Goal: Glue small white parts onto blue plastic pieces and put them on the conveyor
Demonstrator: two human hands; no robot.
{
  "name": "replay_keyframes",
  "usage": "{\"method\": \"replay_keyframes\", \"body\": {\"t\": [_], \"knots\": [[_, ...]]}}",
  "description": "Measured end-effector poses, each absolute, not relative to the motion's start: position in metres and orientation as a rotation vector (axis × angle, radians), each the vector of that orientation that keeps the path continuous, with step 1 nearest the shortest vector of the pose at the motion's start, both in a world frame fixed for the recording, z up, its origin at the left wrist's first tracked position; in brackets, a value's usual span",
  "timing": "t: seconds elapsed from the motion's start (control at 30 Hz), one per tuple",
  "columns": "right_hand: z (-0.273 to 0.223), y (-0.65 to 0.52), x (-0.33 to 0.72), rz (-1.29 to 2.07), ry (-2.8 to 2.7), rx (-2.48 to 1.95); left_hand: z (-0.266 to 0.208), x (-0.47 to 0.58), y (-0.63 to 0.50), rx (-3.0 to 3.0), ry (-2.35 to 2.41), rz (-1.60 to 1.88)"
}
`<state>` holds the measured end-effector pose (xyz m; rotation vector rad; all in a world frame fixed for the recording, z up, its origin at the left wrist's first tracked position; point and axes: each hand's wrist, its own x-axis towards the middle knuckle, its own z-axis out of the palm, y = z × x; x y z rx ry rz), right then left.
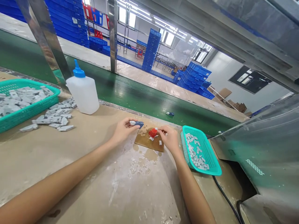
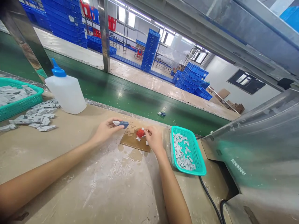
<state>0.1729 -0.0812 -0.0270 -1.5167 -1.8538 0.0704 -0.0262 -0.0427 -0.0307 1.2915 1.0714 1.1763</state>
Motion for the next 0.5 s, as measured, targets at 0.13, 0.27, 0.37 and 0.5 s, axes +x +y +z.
{"method": "replay_keyframes", "body": {"t": [0.13,0.27,0.37,0.5], "knots": [[-0.022,-0.081,0.171,0.056,-1.843,-1.492,-0.019,-0.011,-0.026,1.352,0.817,1.096],[-0.013,-0.086,0.166,0.206,-1.634,-1.399,-0.023,-0.006,-0.024,1.38,0.723,0.99],[-0.006,-0.091,0.159,0.371,-1.496,-1.293,-0.025,-0.006,-0.027,1.329,0.736,0.987],[0.0,-0.095,0.15,0.406,-1.551,-1.253,-0.024,-0.004,-0.033,1.236,0.741,0.977]]}}
